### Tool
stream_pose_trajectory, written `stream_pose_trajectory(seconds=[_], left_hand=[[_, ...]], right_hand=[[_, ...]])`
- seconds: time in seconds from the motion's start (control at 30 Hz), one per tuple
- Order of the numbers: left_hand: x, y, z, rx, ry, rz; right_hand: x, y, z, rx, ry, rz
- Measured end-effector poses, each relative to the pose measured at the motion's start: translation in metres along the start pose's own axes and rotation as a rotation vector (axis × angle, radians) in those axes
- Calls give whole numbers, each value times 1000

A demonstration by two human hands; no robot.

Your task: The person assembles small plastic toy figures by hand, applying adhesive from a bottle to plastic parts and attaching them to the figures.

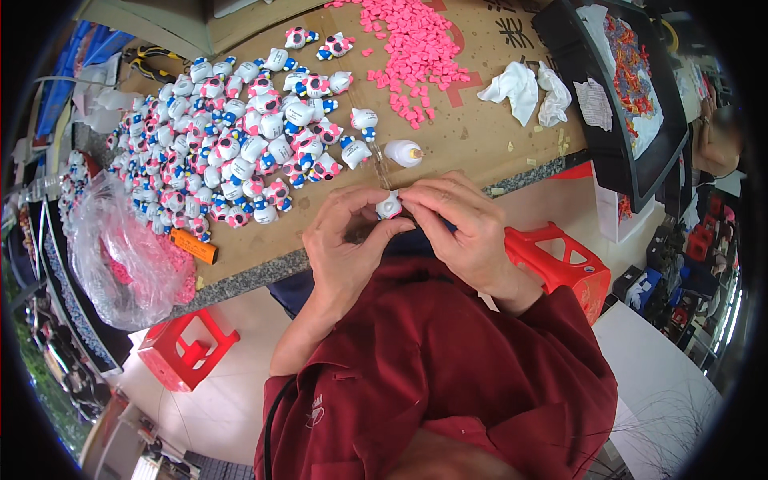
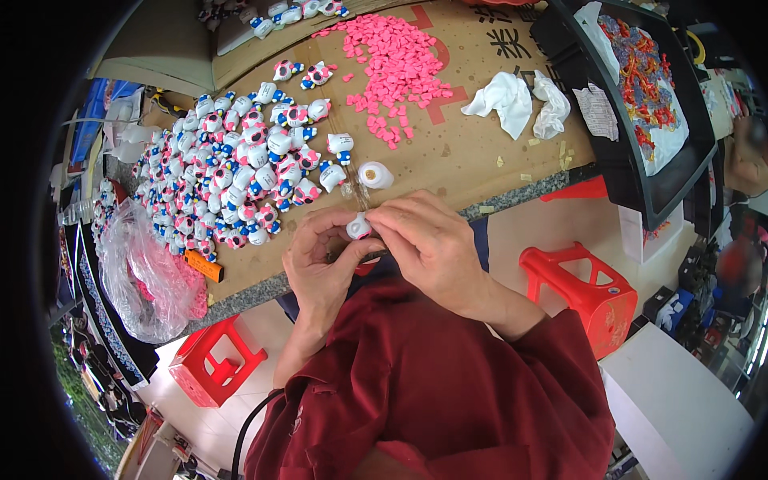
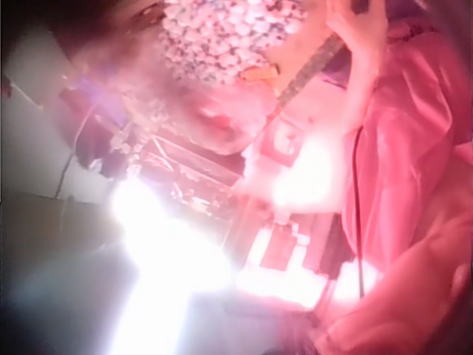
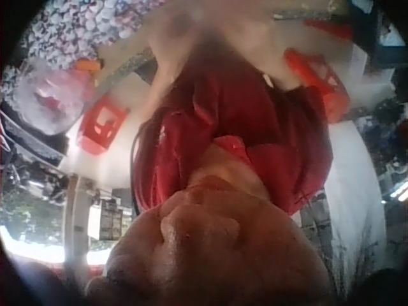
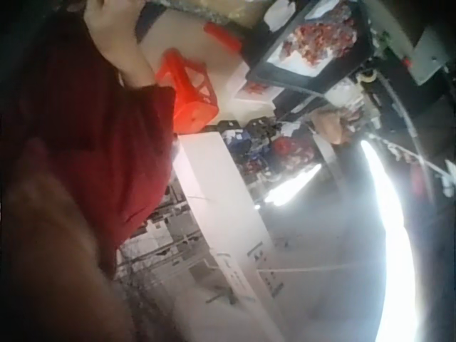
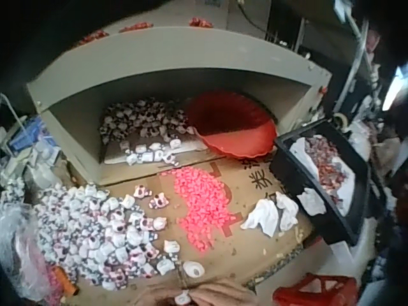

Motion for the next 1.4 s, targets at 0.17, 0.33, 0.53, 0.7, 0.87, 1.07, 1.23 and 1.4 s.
stream_pose_trajectory(seconds=[0.17, 0.33, 0.53, 0.7, 0.87, 1.07, 1.23, 1.4], left_hand=[[-1, 4, 3, -143, 58, 80], [2, -2, 3, -310, 110, 176], [1, -4, 5, -351, 120, 205], [4, -7, 9, -221, 135, 128], [8, -13, 18, -130, 110, 108], [43, -43, 85, 373, -300, -88], [105, -64, 106, 785, -276, -222], [213, -34, 121, 868, -217, -124]], right_hand=[[2, -1, 5, 103, 38, -109], [4, -5, 4, 125, 83, -52], [3, -1, 0, 32, 6, 95], [2, 1, -2, 10, -39, 166], [0, -4, -4, 52, -61, 104], [4, -20, 12, 33, -154, -81], [20, -27, 4, 57, -129, -118], [21, -28, -3, -24, -84, -41]])
Point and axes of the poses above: each hand's wrist, its own x-axis towards the middle knuckle, its own z-axis out of the back of the hand, y = z × x, the point moved 4 cm from there along x, towards the middle knuckle, and after that the axes turned 11 degrees about y, right-handed, at the moved point
